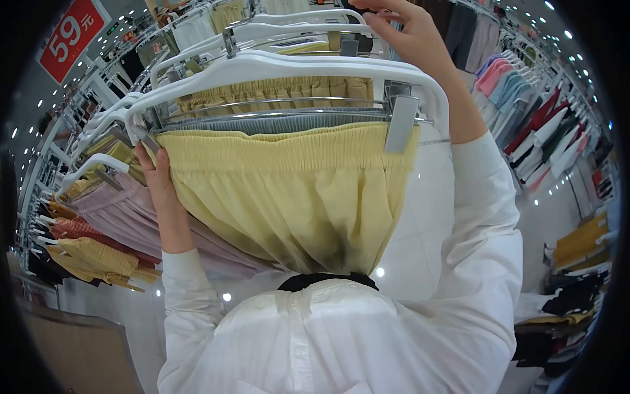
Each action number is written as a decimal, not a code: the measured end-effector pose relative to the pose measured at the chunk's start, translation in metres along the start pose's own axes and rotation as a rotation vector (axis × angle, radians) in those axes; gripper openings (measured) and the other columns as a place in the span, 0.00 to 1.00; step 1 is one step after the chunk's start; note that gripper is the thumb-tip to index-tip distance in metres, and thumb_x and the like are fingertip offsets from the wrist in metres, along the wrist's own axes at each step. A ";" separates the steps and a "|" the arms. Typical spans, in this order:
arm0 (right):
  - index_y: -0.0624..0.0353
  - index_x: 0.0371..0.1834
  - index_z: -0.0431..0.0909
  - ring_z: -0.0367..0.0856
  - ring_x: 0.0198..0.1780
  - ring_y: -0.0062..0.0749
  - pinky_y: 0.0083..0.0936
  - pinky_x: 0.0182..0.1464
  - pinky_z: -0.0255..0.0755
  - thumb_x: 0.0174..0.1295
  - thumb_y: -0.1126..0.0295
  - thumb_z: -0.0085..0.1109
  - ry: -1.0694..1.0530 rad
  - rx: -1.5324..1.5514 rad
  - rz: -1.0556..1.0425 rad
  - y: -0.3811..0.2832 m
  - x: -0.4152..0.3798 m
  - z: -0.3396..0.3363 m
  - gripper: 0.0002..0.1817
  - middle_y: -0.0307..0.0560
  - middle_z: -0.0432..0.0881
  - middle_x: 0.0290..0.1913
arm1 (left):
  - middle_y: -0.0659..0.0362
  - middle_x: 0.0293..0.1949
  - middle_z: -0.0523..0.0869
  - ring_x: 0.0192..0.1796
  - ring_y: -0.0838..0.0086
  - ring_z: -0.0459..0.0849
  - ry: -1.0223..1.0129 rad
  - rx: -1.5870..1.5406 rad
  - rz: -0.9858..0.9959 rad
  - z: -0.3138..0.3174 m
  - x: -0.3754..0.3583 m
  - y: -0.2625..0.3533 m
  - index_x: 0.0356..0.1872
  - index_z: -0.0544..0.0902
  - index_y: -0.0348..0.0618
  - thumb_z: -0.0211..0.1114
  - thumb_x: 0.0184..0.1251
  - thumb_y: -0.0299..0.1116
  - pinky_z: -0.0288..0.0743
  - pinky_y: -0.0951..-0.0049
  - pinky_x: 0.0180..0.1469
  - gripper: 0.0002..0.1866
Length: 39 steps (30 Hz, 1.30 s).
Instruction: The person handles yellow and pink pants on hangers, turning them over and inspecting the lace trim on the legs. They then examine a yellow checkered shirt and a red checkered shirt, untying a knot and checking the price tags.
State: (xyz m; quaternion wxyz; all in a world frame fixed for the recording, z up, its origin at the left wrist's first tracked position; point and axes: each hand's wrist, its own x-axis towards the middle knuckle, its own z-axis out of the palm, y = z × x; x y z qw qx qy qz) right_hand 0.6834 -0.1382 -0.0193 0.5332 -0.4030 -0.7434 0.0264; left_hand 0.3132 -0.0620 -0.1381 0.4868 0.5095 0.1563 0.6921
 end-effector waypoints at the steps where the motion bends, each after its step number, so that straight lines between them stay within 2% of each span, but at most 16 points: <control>1: 0.61 0.48 0.73 0.75 0.45 0.24 0.18 0.49 0.67 0.58 0.68 0.53 -0.007 -0.213 -0.106 -0.001 0.005 0.005 0.16 0.44 0.78 0.43 | 0.60 0.57 0.65 0.55 0.76 0.68 -0.008 -0.019 0.002 0.000 -0.001 0.000 0.62 0.57 0.48 0.56 0.59 0.21 0.65 0.75 0.56 0.30; 3: 0.60 0.49 0.73 0.74 0.46 0.26 0.20 0.51 0.66 0.57 0.67 0.55 -0.022 -0.421 -0.225 -0.005 0.016 0.016 0.17 0.44 0.78 0.43 | 0.60 0.56 0.66 0.53 0.76 0.70 0.010 -0.060 -0.032 0.002 -0.005 0.003 0.62 0.57 0.48 0.56 0.59 0.21 0.66 0.75 0.54 0.30; 6: 0.60 0.51 0.71 0.76 0.44 0.32 0.26 0.56 0.60 0.56 0.66 0.55 -0.460 -0.438 0.051 -0.011 0.030 0.032 0.19 0.48 0.79 0.36 | 0.60 0.54 0.68 0.51 0.76 0.71 0.023 -0.082 -0.068 0.004 -0.009 0.008 0.61 0.58 0.48 0.56 0.59 0.20 0.68 0.76 0.52 0.29; 7: 0.57 0.51 0.71 0.76 0.38 0.32 0.26 0.54 0.63 0.58 0.65 0.54 -0.443 -0.488 -0.091 -0.005 0.035 0.037 0.18 0.48 0.77 0.29 | 0.60 0.54 0.68 0.51 0.76 0.72 0.016 -0.072 -0.071 0.005 -0.009 0.009 0.61 0.58 0.48 0.55 0.59 0.20 0.69 0.77 0.51 0.29; 11: 0.54 0.54 0.70 0.76 0.35 0.31 0.24 0.53 0.64 0.59 0.65 0.52 -0.559 -0.758 -0.132 -0.025 0.056 0.053 0.18 0.47 0.75 0.27 | 0.59 0.52 0.71 0.50 0.75 0.73 -0.014 -0.064 -0.027 0.010 -0.013 0.012 0.62 0.56 0.47 0.55 0.61 0.24 0.70 0.75 0.51 0.29; 13: 0.54 0.56 0.67 0.75 0.37 0.28 0.23 0.51 0.66 0.62 0.65 0.48 -0.591 -0.619 0.154 -0.029 0.064 0.062 0.19 0.47 0.77 0.31 | 0.59 0.52 0.71 0.51 0.75 0.72 -0.004 -0.027 -0.034 0.013 -0.014 0.015 0.63 0.55 0.47 0.55 0.61 0.24 0.70 0.76 0.51 0.29; 14: 0.54 0.56 0.67 0.75 0.37 0.28 0.23 0.51 0.66 0.62 0.65 0.48 -0.597 -0.620 0.142 -0.028 0.066 0.062 0.19 0.47 0.77 0.31 | 0.59 0.52 0.71 0.51 0.75 0.72 0.007 -0.028 -0.026 0.011 -0.014 0.015 0.63 0.55 0.47 0.55 0.61 0.24 0.70 0.76 0.51 0.29; 17: 0.54 0.59 0.65 0.72 0.42 0.22 0.20 0.46 0.66 0.64 0.71 0.43 -0.413 -0.445 -0.294 0.006 0.069 0.042 0.19 0.42 0.76 0.44 | 0.59 0.58 0.61 0.57 0.77 0.64 -0.068 0.042 -0.020 0.008 -0.013 0.017 0.60 0.58 0.43 0.57 0.58 0.21 0.61 0.78 0.56 0.28; 18: 0.53 0.59 0.64 0.71 0.43 0.21 0.19 0.47 0.65 0.64 0.72 0.42 -0.388 -0.450 -0.055 -0.009 0.067 0.032 0.19 0.42 0.75 0.46 | 0.59 0.58 0.61 0.57 0.77 0.64 -0.060 0.040 -0.023 0.007 -0.012 0.017 0.60 0.58 0.43 0.57 0.58 0.21 0.61 0.78 0.56 0.28; 19: 0.53 0.59 0.64 0.71 0.40 0.19 0.16 0.43 0.65 0.63 0.72 0.43 -0.387 -0.502 -0.169 -0.007 0.072 0.015 0.20 0.41 0.76 0.41 | 0.59 0.57 0.61 0.57 0.77 0.64 -0.066 0.071 -0.012 0.007 -0.010 0.016 0.59 0.59 0.43 0.57 0.57 0.21 0.61 0.78 0.56 0.28; 20: 0.53 0.60 0.64 0.68 0.31 0.15 0.13 0.34 0.63 0.63 0.71 0.45 -0.371 -0.499 -0.055 -0.011 0.069 -0.001 0.20 0.36 0.74 0.30 | 0.60 0.57 0.62 0.57 0.77 0.64 -0.076 0.099 -0.001 0.008 -0.010 0.016 0.59 0.59 0.44 0.57 0.57 0.21 0.60 0.78 0.57 0.28; 25: 0.53 0.56 0.68 0.59 0.20 0.14 0.15 0.23 0.53 0.60 0.64 0.52 -0.263 -0.585 0.133 -0.032 0.018 -0.050 0.20 0.32 0.65 0.18 | 0.59 0.57 0.61 0.57 0.75 0.64 -0.112 0.210 0.065 0.005 -0.007 0.012 0.59 0.58 0.44 0.60 0.53 0.21 0.61 0.76 0.56 0.31; 28: 0.54 0.54 0.69 0.52 0.20 0.10 0.15 0.22 0.46 0.60 0.66 0.51 -0.158 -0.661 0.294 -0.046 -0.027 -0.076 0.18 0.27 0.58 0.16 | 0.58 0.57 0.61 0.57 0.73 0.65 -0.207 0.133 0.044 0.010 -0.008 0.020 0.60 0.55 0.44 0.62 0.50 0.20 0.63 0.75 0.56 0.36; 31: 0.57 0.50 0.71 0.52 0.20 0.12 0.16 0.22 0.47 0.60 0.66 0.52 -0.086 -0.763 0.422 -0.070 -0.079 -0.108 0.16 0.28 0.58 0.16 | 0.56 0.57 0.61 0.57 0.71 0.66 -0.348 0.270 0.221 0.007 -0.008 0.022 0.61 0.51 0.43 0.64 0.46 0.20 0.64 0.74 0.55 0.41; 37: 0.62 0.46 0.70 0.52 0.21 0.13 0.16 0.22 0.48 0.60 0.68 0.52 -0.017 -1.138 0.583 -0.188 -0.161 -0.118 0.13 0.32 0.59 0.17 | 0.48 0.62 0.56 0.59 0.61 0.65 -0.398 0.677 0.433 -0.014 -0.006 0.003 0.65 0.41 0.40 0.59 0.43 0.22 0.60 0.71 0.58 0.47; 39: 0.62 0.45 0.71 0.53 0.21 0.13 0.17 0.22 0.48 0.60 0.67 0.52 0.023 -1.183 0.631 -0.227 -0.182 -0.113 0.13 0.34 0.60 0.17 | 0.47 0.61 0.59 0.59 0.61 0.66 -0.454 0.546 0.340 -0.022 -0.013 -0.001 0.65 0.42 0.41 0.58 0.44 0.23 0.61 0.71 0.58 0.46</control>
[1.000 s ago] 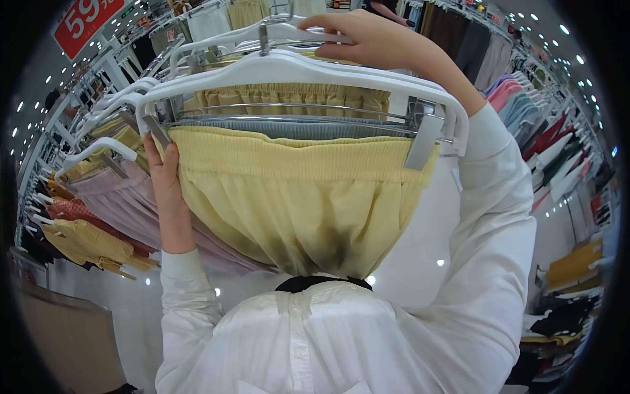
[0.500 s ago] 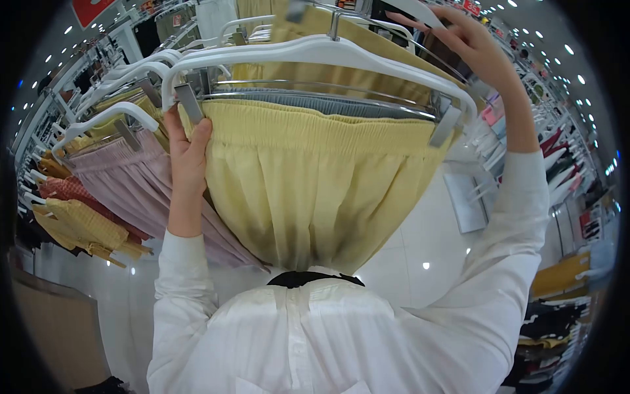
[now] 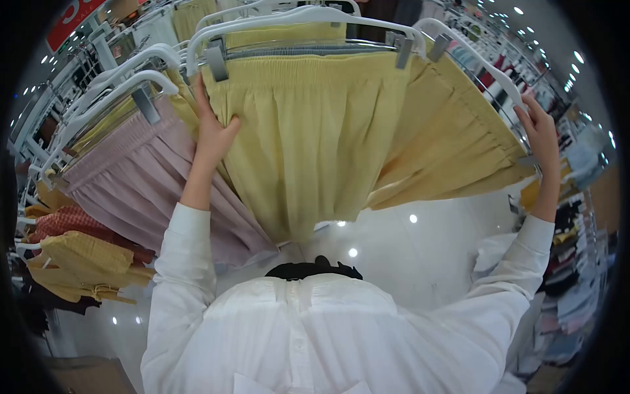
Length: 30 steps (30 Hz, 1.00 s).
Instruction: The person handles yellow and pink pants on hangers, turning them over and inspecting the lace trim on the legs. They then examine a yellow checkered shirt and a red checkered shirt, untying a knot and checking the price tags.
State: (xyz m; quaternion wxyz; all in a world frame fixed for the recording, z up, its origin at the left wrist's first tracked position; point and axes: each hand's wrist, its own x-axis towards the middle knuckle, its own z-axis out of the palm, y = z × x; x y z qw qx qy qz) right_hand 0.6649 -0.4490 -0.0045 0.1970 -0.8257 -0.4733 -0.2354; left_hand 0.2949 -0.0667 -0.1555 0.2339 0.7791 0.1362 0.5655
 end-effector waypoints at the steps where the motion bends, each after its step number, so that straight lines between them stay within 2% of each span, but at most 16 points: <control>1: 0.62 0.44 0.71 0.53 0.21 0.14 0.17 0.22 0.49 0.60 0.67 0.52 0.019 -0.022 0.044 -0.004 -0.018 -0.013 0.13 0.35 0.61 0.17 | 0.46 0.60 0.62 0.59 0.60 0.67 -0.038 -0.132 -0.049 0.002 -0.006 -0.004 0.66 0.42 0.43 0.57 0.45 0.23 0.61 0.71 0.57 0.45; 2: 0.63 0.44 0.71 0.55 0.21 0.16 0.19 0.23 0.52 0.60 0.66 0.52 0.010 -0.080 0.089 -0.014 -0.035 -0.028 0.13 0.38 0.63 0.17 | 0.44 0.56 0.68 0.56 0.57 0.70 -0.066 -0.109 -0.133 0.007 -0.021 -0.036 0.65 0.46 0.44 0.55 0.46 0.23 0.64 0.68 0.55 0.42; 3: 0.63 0.44 0.71 0.55 0.21 0.16 0.19 0.23 0.52 0.60 0.66 0.52 0.017 -0.097 0.101 -0.018 -0.052 -0.041 0.13 0.38 0.63 0.17 | 0.44 0.56 0.68 0.56 0.57 0.70 -0.071 -0.129 -0.125 0.009 -0.035 -0.052 0.65 0.46 0.44 0.55 0.46 0.23 0.64 0.68 0.55 0.42; 4: 0.63 0.44 0.71 0.57 0.21 0.17 0.19 0.24 0.55 0.61 0.66 0.51 0.043 -0.149 0.087 -0.020 -0.070 -0.054 0.13 0.40 0.64 0.18 | 0.44 0.54 0.69 0.54 0.55 0.71 -0.183 -0.068 -0.255 0.010 -0.046 -0.062 0.64 0.49 0.43 0.55 0.46 0.23 0.65 0.67 0.54 0.40; 5: 0.62 0.44 0.71 0.59 0.21 0.18 0.20 0.25 0.57 0.61 0.66 0.51 0.066 -0.197 0.071 -0.025 -0.085 -0.063 0.13 0.42 0.66 0.19 | 0.43 0.52 0.71 0.52 0.52 0.72 -0.296 -0.001 -0.386 0.007 -0.052 -0.067 0.63 0.52 0.42 0.55 0.47 0.24 0.67 0.66 0.53 0.38; 6: 0.60 0.43 0.71 0.61 0.19 0.24 0.23 0.24 0.58 0.61 0.65 0.50 0.063 -0.210 0.118 -0.048 -0.101 -0.074 0.12 0.48 0.66 0.18 | 0.43 0.52 0.71 0.52 0.52 0.72 -0.302 -0.011 -0.380 0.005 -0.057 -0.061 0.63 0.52 0.42 0.55 0.47 0.24 0.67 0.66 0.53 0.38; 8: 0.60 0.44 0.71 0.66 0.21 0.29 0.23 0.27 0.61 0.61 0.65 0.49 0.114 -0.247 0.099 -0.073 -0.129 -0.091 0.12 0.50 0.69 0.20 | 0.44 0.53 0.69 0.55 0.52 0.69 -0.307 -0.038 -0.561 0.002 -0.071 -0.046 0.62 0.55 0.40 0.57 0.48 0.25 0.64 0.65 0.56 0.36; 9: 0.59 0.44 0.71 0.71 0.22 0.33 0.24 0.29 0.64 0.61 0.65 0.49 0.169 -0.277 0.069 -0.083 -0.140 -0.098 0.12 0.52 0.72 0.23 | 0.44 0.53 0.69 0.55 0.52 0.69 -0.317 -0.044 -0.555 0.002 -0.077 -0.037 0.62 0.55 0.40 0.57 0.48 0.25 0.64 0.65 0.56 0.36; 11: 0.59 0.45 0.70 0.73 0.24 0.36 0.24 0.30 0.65 0.62 0.65 0.48 0.159 -0.355 0.066 -0.105 -0.153 -0.116 0.12 0.54 0.74 0.26 | 0.45 0.56 0.65 0.60 0.54 0.63 0.042 0.163 -0.119 0.006 -0.085 -0.019 0.62 0.55 0.38 0.58 0.49 0.26 0.58 0.63 0.60 0.35; 14: 0.58 0.46 0.70 0.76 0.26 0.41 0.26 0.31 0.67 0.62 0.66 0.48 0.194 -0.459 -0.007 -0.140 -0.154 -0.129 0.12 0.55 0.76 0.29 | 0.47 0.60 0.61 0.63 0.56 0.58 0.001 0.013 0.012 -0.009 -0.079 0.042 0.63 0.53 0.37 0.61 0.50 0.31 0.51 0.62 0.63 0.38; 18: 0.55 0.45 0.71 0.78 0.26 0.41 0.28 0.28 0.68 0.60 0.65 0.51 0.369 -0.546 -0.167 -0.184 -0.134 -0.121 0.12 0.52 0.77 0.27 | 0.49 0.59 0.63 0.63 0.60 0.59 -0.161 -0.306 -0.003 -0.025 -0.080 0.088 0.64 0.52 0.40 0.65 0.49 0.38 0.51 0.63 0.64 0.42; 20: 0.55 0.44 0.71 0.78 0.25 0.41 0.28 0.27 0.68 0.60 0.65 0.51 0.362 -0.442 -0.249 -0.193 -0.116 -0.105 0.11 0.51 0.77 0.26 | 0.50 0.58 0.65 0.63 0.62 0.60 -0.304 -0.550 -0.058 -0.033 -0.085 0.099 0.64 0.52 0.41 0.67 0.46 0.43 0.49 0.64 0.64 0.46; 24: 0.53 0.40 0.71 0.76 0.23 0.41 0.30 0.24 0.67 0.59 0.64 0.52 0.386 -0.293 -0.472 -0.223 -0.083 -0.067 0.09 0.48 0.76 0.24 | 0.53 0.56 0.68 0.59 0.67 0.66 -0.398 -0.692 -0.142 -0.046 -0.108 0.116 0.65 0.51 0.43 0.67 0.49 0.39 0.57 0.66 0.61 0.44; 26: 0.53 0.39 0.71 0.75 0.23 0.42 0.30 0.24 0.66 0.59 0.64 0.52 0.386 -0.240 -0.513 -0.242 -0.075 -0.051 0.09 0.47 0.76 0.23 | 0.56 0.54 0.70 0.54 0.75 0.70 -0.505 -0.862 -0.474 -0.056 -0.121 0.132 0.64 0.53 0.42 0.64 0.53 0.32 0.65 0.72 0.54 0.38; 27: 0.53 0.38 0.71 0.74 0.22 0.42 0.31 0.23 0.65 0.59 0.63 0.52 0.383 -0.208 -0.552 -0.246 -0.071 -0.045 0.08 0.47 0.75 0.22 | 0.56 0.54 0.70 0.54 0.75 0.70 -0.490 -0.852 -0.482 -0.060 -0.127 0.138 0.64 0.53 0.42 0.64 0.53 0.32 0.65 0.72 0.54 0.38; 30: 0.53 0.38 0.70 0.74 0.22 0.43 0.32 0.22 0.65 0.60 0.63 0.50 0.323 -0.111 -0.566 -0.250 -0.062 -0.028 0.08 0.48 0.75 0.22 | 0.58 0.52 0.71 0.51 0.80 0.70 -0.188 -0.805 -0.528 -0.076 -0.141 0.159 0.62 0.57 0.41 0.60 0.56 0.25 0.68 0.78 0.49 0.32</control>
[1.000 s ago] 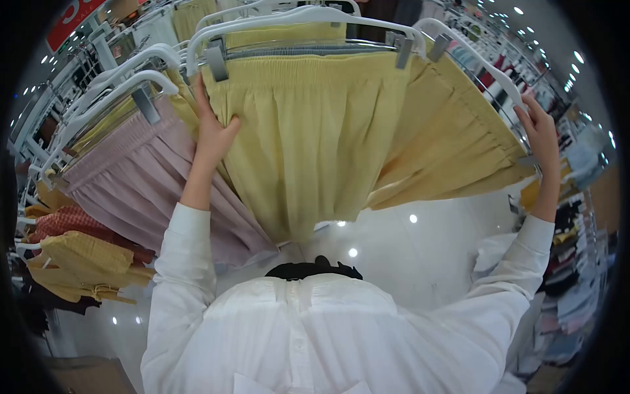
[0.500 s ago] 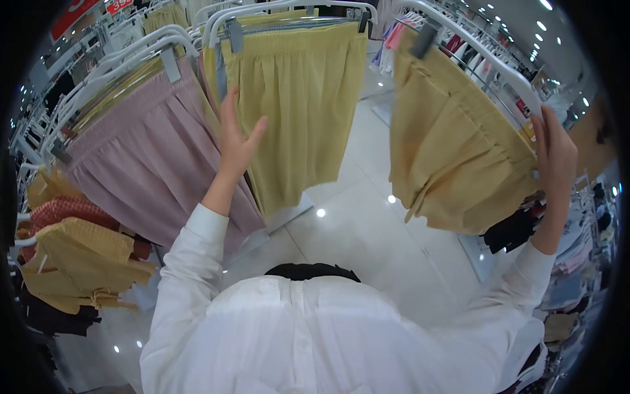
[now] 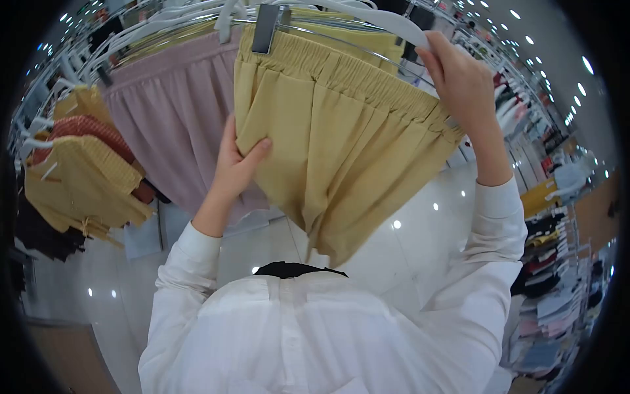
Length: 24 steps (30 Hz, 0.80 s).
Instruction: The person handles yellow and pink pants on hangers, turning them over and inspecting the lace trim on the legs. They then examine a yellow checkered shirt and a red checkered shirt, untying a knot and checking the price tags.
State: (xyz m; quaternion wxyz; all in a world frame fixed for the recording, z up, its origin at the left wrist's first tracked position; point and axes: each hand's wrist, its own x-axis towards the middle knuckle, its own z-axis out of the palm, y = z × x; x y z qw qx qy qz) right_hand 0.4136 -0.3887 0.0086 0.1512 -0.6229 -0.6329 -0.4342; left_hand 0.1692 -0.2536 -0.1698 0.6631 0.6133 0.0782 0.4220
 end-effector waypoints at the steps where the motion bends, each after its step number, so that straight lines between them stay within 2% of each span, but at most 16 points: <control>1: 0.53 0.38 0.70 0.74 0.22 0.43 0.32 0.22 0.65 0.60 0.63 0.50 0.011 0.017 -0.022 -0.002 0.002 0.005 0.08 0.48 0.75 0.22 | 0.58 0.52 0.72 0.52 0.79 0.70 0.083 0.027 0.114 -0.001 -0.009 0.010 0.61 0.58 0.40 0.59 0.56 0.24 0.67 0.78 0.50 0.30; 2: 0.53 0.38 0.70 0.74 0.22 0.44 0.32 0.22 0.65 0.60 0.63 0.50 0.004 0.065 -0.023 -0.003 0.002 0.009 0.08 0.48 0.75 0.22 | 0.57 0.52 0.73 0.53 0.78 0.70 0.167 0.056 0.226 -0.003 -0.017 0.017 0.60 0.59 0.39 0.58 0.56 0.23 0.66 0.77 0.51 0.29; 3: 0.53 0.38 0.70 0.74 0.23 0.45 0.32 0.22 0.65 0.60 0.63 0.49 -0.003 0.113 -0.026 -0.004 0.001 0.014 0.08 0.49 0.75 0.23 | 0.57 0.52 0.73 0.53 0.78 0.70 0.194 0.066 0.238 -0.009 -0.024 0.022 0.60 0.59 0.39 0.58 0.56 0.23 0.66 0.77 0.51 0.29; 5: 0.53 0.38 0.69 0.74 0.24 0.46 0.34 0.23 0.65 0.60 0.63 0.49 0.018 0.174 -0.075 -0.011 0.004 0.029 0.08 0.50 0.75 0.23 | 0.54 0.53 0.73 0.55 0.76 0.69 0.071 0.575 0.326 -0.025 -0.043 0.036 0.59 0.62 0.38 0.57 0.55 0.22 0.65 0.77 0.52 0.28; 6: 0.54 0.38 0.70 0.74 0.24 0.47 0.34 0.23 0.65 0.60 0.63 0.49 0.003 0.211 -0.070 -0.016 0.004 0.031 0.08 0.50 0.75 0.23 | 0.54 0.53 0.73 0.55 0.76 0.69 0.097 0.590 0.333 -0.020 -0.050 0.041 0.59 0.62 0.38 0.57 0.55 0.22 0.65 0.77 0.52 0.28; 8: 0.55 0.38 0.70 0.74 0.25 0.47 0.34 0.24 0.65 0.59 0.64 0.50 -0.007 0.277 -0.078 -0.022 0.007 0.036 0.08 0.51 0.75 0.24 | 0.53 0.52 0.74 0.57 0.74 0.69 0.330 0.421 0.341 -0.007 -0.061 0.049 0.56 0.66 0.36 0.59 0.53 0.23 0.64 0.77 0.53 0.26; 9: 0.55 0.38 0.70 0.74 0.25 0.47 0.34 0.24 0.65 0.59 0.64 0.50 0.002 0.293 -0.093 -0.026 0.008 0.036 0.08 0.51 0.75 0.24 | 0.53 0.52 0.74 0.57 0.74 0.69 0.349 0.433 0.346 -0.009 -0.065 0.050 0.56 0.66 0.36 0.59 0.53 0.23 0.64 0.77 0.53 0.26; 11: 0.54 0.38 0.70 0.75 0.25 0.45 0.32 0.25 0.66 0.59 0.64 0.50 0.032 0.302 -0.107 -0.035 0.006 0.039 0.08 0.49 0.76 0.25 | 0.55 0.44 0.79 0.46 0.75 0.76 0.220 0.480 0.164 -0.013 -0.078 0.051 0.48 0.73 0.35 0.61 0.53 0.26 0.68 0.77 0.46 0.19; 12: 0.54 0.38 0.70 0.75 0.25 0.45 0.32 0.25 0.66 0.59 0.64 0.50 0.032 0.327 -0.129 -0.039 0.006 0.044 0.08 0.49 0.76 0.25 | 0.55 0.44 0.79 0.46 0.75 0.76 0.251 0.489 0.158 -0.018 -0.085 0.052 0.48 0.73 0.35 0.61 0.53 0.26 0.68 0.77 0.46 0.19; 14: 0.54 0.36 0.70 0.76 0.27 0.43 0.32 0.26 0.67 0.59 0.64 0.49 0.108 0.275 -0.155 -0.039 0.002 0.052 0.07 0.47 0.76 0.25 | 0.56 0.35 0.80 0.33 0.77 0.77 0.110 0.736 -0.058 -0.025 -0.098 0.053 0.41 0.76 0.34 0.62 0.52 0.27 0.70 0.77 0.36 0.14; 15: 0.54 0.36 0.70 0.76 0.27 0.43 0.32 0.26 0.67 0.59 0.64 0.49 0.095 0.286 -0.157 -0.038 -0.002 0.057 0.07 0.47 0.76 0.25 | 0.56 0.35 0.80 0.33 0.77 0.77 0.115 0.732 -0.075 -0.029 -0.105 0.051 0.41 0.76 0.34 0.62 0.52 0.27 0.70 0.77 0.36 0.14; 17: 0.54 0.33 0.69 0.76 0.27 0.41 0.31 0.26 0.67 0.60 0.64 0.49 0.142 0.206 -0.113 -0.039 -0.007 0.065 0.07 0.46 0.75 0.25 | 0.56 0.31 0.79 0.26 0.78 0.73 0.058 0.829 -0.063 -0.039 -0.116 0.050 0.35 0.77 0.34 0.62 0.52 0.27 0.68 0.76 0.29 0.10; 21: 0.55 0.31 0.68 0.75 0.28 0.40 0.31 0.26 0.67 0.60 0.63 0.49 0.120 0.143 -0.064 -0.041 -0.019 0.047 0.08 0.45 0.74 0.24 | 0.57 0.34 0.80 0.32 0.80 0.75 0.070 0.843 -0.204 -0.044 -0.118 0.053 0.42 0.76 0.37 0.62 0.51 0.25 0.69 0.78 0.35 0.15; 23: 0.54 0.31 0.68 0.74 0.26 0.41 0.32 0.25 0.66 0.60 0.62 0.49 0.105 0.109 -0.001 -0.040 -0.024 0.040 0.08 0.46 0.73 0.22 | 0.59 0.39 0.80 0.38 0.81 0.76 0.266 0.550 0.134 -0.042 -0.111 0.042 0.50 0.71 0.39 0.62 0.52 0.24 0.68 0.80 0.42 0.21; 24: 0.54 0.31 0.68 0.74 0.26 0.41 0.32 0.25 0.66 0.60 0.62 0.49 0.101 0.093 0.013 -0.039 -0.024 0.039 0.08 0.46 0.73 0.22 | 0.59 0.39 0.80 0.38 0.81 0.76 0.246 0.542 0.135 -0.047 -0.110 0.043 0.50 0.71 0.39 0.62 0.52 0.24 0.68 0.80 0.42 0.21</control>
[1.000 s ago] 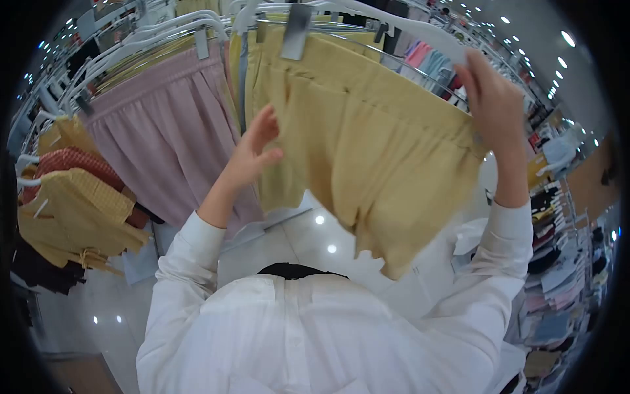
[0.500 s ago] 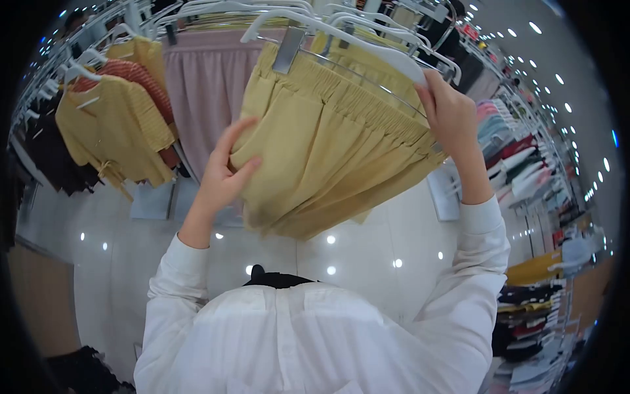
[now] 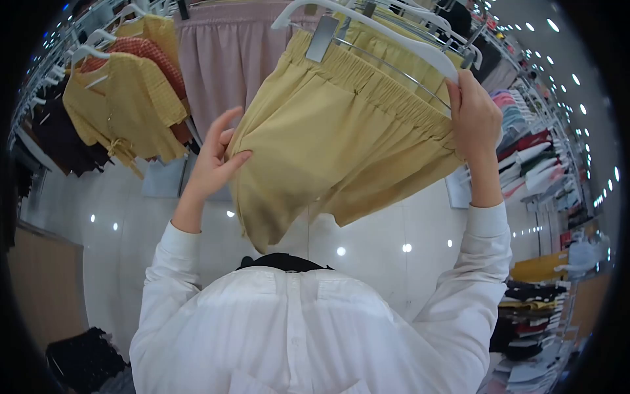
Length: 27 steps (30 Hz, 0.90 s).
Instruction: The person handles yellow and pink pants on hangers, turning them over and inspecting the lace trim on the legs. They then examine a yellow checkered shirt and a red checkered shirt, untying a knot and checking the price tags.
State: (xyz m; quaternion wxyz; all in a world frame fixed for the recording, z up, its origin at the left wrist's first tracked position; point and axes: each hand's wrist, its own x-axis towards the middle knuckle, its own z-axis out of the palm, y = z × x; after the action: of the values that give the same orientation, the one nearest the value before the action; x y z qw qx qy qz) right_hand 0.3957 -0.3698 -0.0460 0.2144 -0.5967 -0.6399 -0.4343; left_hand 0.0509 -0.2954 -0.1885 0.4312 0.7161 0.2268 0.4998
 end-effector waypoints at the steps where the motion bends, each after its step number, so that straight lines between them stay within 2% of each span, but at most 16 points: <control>1: 0.53 0.31 0.68 0.74 0.24 0.42 0.33 0.25 0.66 0.61 0.61 0.48 -0.015 -0.007 0.054 0.003 -0.001 -0.001 0.09 0.47 0.73 0.21 | 0.59 0.42 0.79 0.41 0.82 0.75 -0.060 -0.175 -0.071 -0.005 0.002 -0.001 0.53 0.68 0.39 0.62 0.53 0.24 0.67 0.80 0.45 0.24; 2: 0.53 0.31 0.68 0.74 0.23 0.43 0.33 0.24 0.65 0.61 0.61 0.47 -0.031 -0.012 0.108 0.003 -0.002 -0.002 0.09 0.47 0.72 0.20 | 0.60 0.45 0.78 0.45 0.83 0.74 -0.118 -0.347 -0.147 -0.009 0.004 -0.002 0.56 0.65 0.40 0.62 0.53 0.23 0.66 0.81 0.48 0.27; 3: 0.53 0.31 0.68 0.74 0.23 0.43 0.33 0.24 0.65 0.61 0.61 0.47 -0.035 -0.023 0.119 0.001 -0.002 -0.004 0.09 0.47 0.72 0.20 | 0.60 0.45 0.78 0.45 0.83 0.74 -0.133 -0.352 -0.148 -0.009 0.007 -0.006 0.56 0.65 0.40 0.62 0.53 0.23 0.66 0.81 0.48 0.27; 5: 0.53 0.32 0.68 0.73 0.22 0.46 0.34 0.23 0.64 0.63 0.60 0.45 -0.022 0.043 0.190 -0.006 -0.002 -0.010 0.10 0.49 0.72 0.19 | 0.60 0.41 0.80 0.41 0.84 0.75 -0.196 -0.326 -0.229 -0.005 0.005 -0.022 0.51 0.72 0.36 0.61 0.55 0.25 0.68 0.81 0.44 0.20; 6: 0.53 0.32 0.68 0.73 0.22 0.46 0.34 0.23 0.64 0.63 0.60 0.45 -0.034 0.033 0.199 -0.011 -0.001 -0.013 0.10 0.49 0.72 0.19 | 0.60 0.41 0.80 0.41 0.84 0.75 -0.210 -0.335 -0.238 -0.007 0.003 -0.034 0.51 0.72 0.36 0.61 0.55 0.25 0.68 0.81 0.44 0.20; 8: 0.54 0.33 0.68 0.73 0.23 0.47 0.35 0.24 0.64 0.64 0.59 0.43 -0.044 0.044 0.248 -0.020 0.003 -0.021 0.11 0.49 0.73 0.20 | 0.62 0.33 0.82 0.35 0.84 0.75 -0.396 -0.066 -0.397 -0.016 0.000 -0.066 0.42 0.78 0.34 0.61 0.55 0.27 0.70 0.80 0.39 0.13; 9: 0.54 0.33 0.68 0.73 0.23 0.47 0.35 0.24 0.64 0.64 0.59 0.43 -0.062 0.032 0.255 -0.022 0.005 -0.025 0.11 0.49 0.73 0.20 | 0.62 0.33 0.82 0.35 0.84 0.75 -0.412 -0.080 -0.408 -0.019 -0.001 -0.080 0.42 0.78 0.34 0.61 0.55 0.27 0.70 0.80 0.39 0.13; 11: 0.54 0.34 0.68 0.73 0.23 0.48 0.36 0.25 0.63 0.64 0.58 0.42 0.028 -0.056 0.217 -0.028 0.005 -0.032 0.12 0.49 0.73 0.20 | 0.63 0.26 0.82 0.29 0.83 0.75 -0.263 -0.068 -0.380 -0.028 -0.008 -0.110 0.35 0.80 0.33 0.60 0.56 0.29 0.70 0.79 0.33 0.10; 13: 0.54 0.36 0.68 0.73 0.24 0.48 0.36 0.25 0.63 0.65 0.56 0.40 0.023 -0.102 0.214 -0.029 0.002 -0.042 0.13 0.50 0.74 0.21 | 0.63 0.26 0.81 0.28 0.83 0.74 -0.201 0.179 -0.357 -0.046 -0.018 -0.159 0.35 0.79 0.32 0.59 0.58 0.32 0.69 0.79 0.31 0.11; 14: 0.54 0.36 0.68 0.73 0.24 0.48 0.35 0.25 0.63 0.65 0.56 0.40 -0.002 -0.107 0.266 -0.030 0.000 -0.049 0.13 0.50 0.74 0.21 | 0.63 0.26 0.81 0.28 0.83 0.74 -0.214 0.171 -0.363 -0.055 -0.027 -0.179 0.35 0.79 0.32 0.59 0.58 0.32 0.69 0.79 0.31 0.11; 16: 0.54 0.36 0.68 0.73 0.25 0.48 0.35 0.26 0.63 0.65 0.57 0.39 -0.037 -0.113 0.343 -0.022 -0.006 -0.057 0.14 0.50 0.74 0.21 | 0.63 0.27 0.81 0.29 0.83 0.74 -0.091 0.240 -0.492 -0.070 -0.037 -0.211 0.36 0.79 0.32 0.55 0.62 0.35 0.68 0.80 0.33 0.14; 17: 0.54 0.36 0.68 0.73 0.25 0.48 0.35 0.26 0.63 0.65 0.57 0.39 -0.032 -0.124 0.341 -0.016 -0.011 -0.059 0.14 0.50 0.74 0.21 | 0.63 0.27 0.81 0.29 0.83 0.74 -0.094 0.232 -0.484 -0.075 -0.040 -0.220 0.36 0.79 0.32 0.55 0.62 0.35 0.68 0.80 0.33 0.14; 19: 0.55 0.35 0.68 0.72 0.24 0.48 0.35 0.26 0.63 0.65 0.57 0.39 -0.036 -0.203 0.369 -0.006 -0.023 -0.064 0.13 0.50 0.73 0.21 | 0.64 0.31 0.80 0.32 0.82 0.74 0.177 -0.057 -0.422 -0.081 -0.044 -0.227 0.39 0.78 0.33 0.51 0.65 0.37 0.68 0.81 0.37 0.15; 20: 0.55 0.35 0.68 0.72 0.24 0.48 0.35 0.26 0.63 0.65 0.57 0.39 -0.021 -0.212 0.361 -0.002 -0.028 -0.064 0.13 0.50 0.73 0.21 | 0.64 0.31 0.80 0.32 0.82 0.74 0.181 -0.067 -0.406 -0.081 -0.041 -0.214 0.39 0.78 0.33 0.51 0.65 0.37 0.68 0.81 0.37 0.15; 22: 0.56 0.34 0.68 0.72 0.23 0.48 0.34 0.27 0.64 0.65 0.58 0.40 0.061 -0.228 0.354 0.004 -0.038 -0.062 0.13 0.50 0.71 0.20 | 0.63 0.36 0.80 0.37 0.85 0.74 0.300 -0.249 -0.513 -0.084 -0.035 -0.171 0.43 0.75 0.34 0.49 0.67 0.40 0.67 0.84 0.39 0.17; 27: 0.58 0.32 0.68 0.72 0.22 0.45 0.32 0.25 0.64 0.64 0.59 0.44 0.173 -0.281 0.359 0.023 -0.042 -0.063 0.13 0.48 0.71 0.20 | 0.63 0.36 0.80 0.36 0.84 0.75 0.243 -0.271 -0.402 -0.101 -0.024 -0.144 0.42 0.76 0.34 0.48 0.67 0.37 0.68 0.83 0.38 0.16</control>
State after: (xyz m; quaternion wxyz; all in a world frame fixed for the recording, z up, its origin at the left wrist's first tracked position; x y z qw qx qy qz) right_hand 0.4109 -0.4477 -0.0392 0.2570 -0.6854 -0.4361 -0.5235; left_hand -0.0355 -0.1980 -0.3096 0.5833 0.5273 0.3454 0.5123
